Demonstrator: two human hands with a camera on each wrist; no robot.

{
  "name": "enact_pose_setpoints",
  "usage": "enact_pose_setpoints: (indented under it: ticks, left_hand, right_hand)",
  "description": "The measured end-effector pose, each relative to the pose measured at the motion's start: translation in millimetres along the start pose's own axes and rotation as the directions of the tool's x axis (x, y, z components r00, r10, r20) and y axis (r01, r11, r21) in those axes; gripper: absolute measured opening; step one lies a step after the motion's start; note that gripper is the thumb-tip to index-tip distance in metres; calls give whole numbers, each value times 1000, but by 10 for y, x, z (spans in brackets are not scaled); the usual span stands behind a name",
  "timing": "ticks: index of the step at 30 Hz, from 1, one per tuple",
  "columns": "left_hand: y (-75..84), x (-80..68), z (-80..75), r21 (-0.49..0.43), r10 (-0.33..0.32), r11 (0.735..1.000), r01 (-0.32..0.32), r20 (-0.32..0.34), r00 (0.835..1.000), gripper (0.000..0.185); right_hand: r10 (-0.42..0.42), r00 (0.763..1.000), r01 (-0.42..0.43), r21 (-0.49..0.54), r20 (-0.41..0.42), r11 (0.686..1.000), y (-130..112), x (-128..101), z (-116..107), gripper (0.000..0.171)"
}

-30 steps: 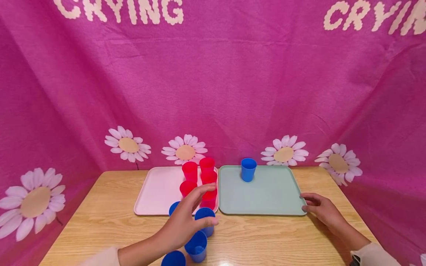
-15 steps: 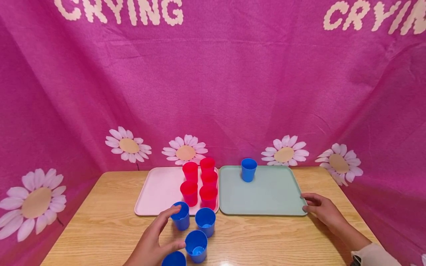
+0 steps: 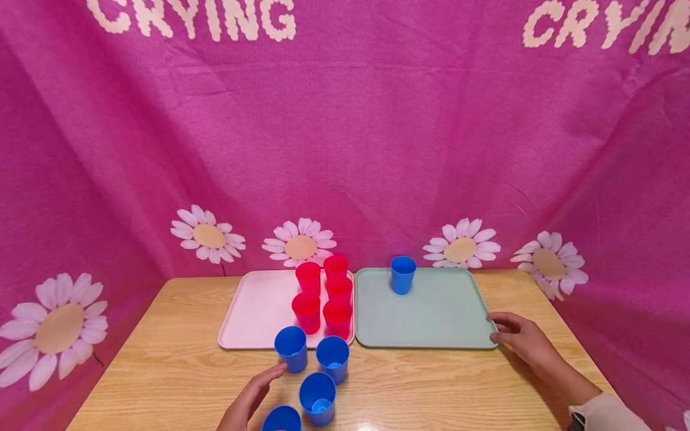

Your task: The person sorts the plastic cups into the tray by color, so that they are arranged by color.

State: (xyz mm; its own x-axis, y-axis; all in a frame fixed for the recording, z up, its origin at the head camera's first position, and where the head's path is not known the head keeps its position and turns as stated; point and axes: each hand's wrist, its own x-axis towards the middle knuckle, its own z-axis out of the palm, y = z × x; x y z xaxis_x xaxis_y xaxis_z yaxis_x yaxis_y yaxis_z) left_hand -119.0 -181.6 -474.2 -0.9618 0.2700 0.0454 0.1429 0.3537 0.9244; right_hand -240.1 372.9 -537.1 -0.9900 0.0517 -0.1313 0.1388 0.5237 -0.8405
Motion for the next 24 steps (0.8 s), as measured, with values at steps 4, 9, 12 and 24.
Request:
enact_pose_setpoints:
  ticks: [4, 9, 12, 24]
  left_hand:
    - [-153, -46, 5, -37, -15, 999, 16, 32, 999, 73]
    - [-339, -83, 24, -97, -48, 994, 55, 75, 996, 72]
    - [-526, -56, -16, -161, 20, 987, 3, 143, 989, 70]
    - [-546, -77, -95, -257, 173, 963, -80, 367, 914, 59]
  right_hand:
    - [-7, 1000, 7, 7, -1, 1000, 14, -1, 7, 55]
    - [1, 1000, -1, 14, -2, 1000, 16, 6, 1, 56]
    - [-1, 1000, 1, 1, -2, 1000, 8, 4, -2, 56]
    - [12, 1000, -12, -11, -4, 1000, -15, 4, -2, 55]
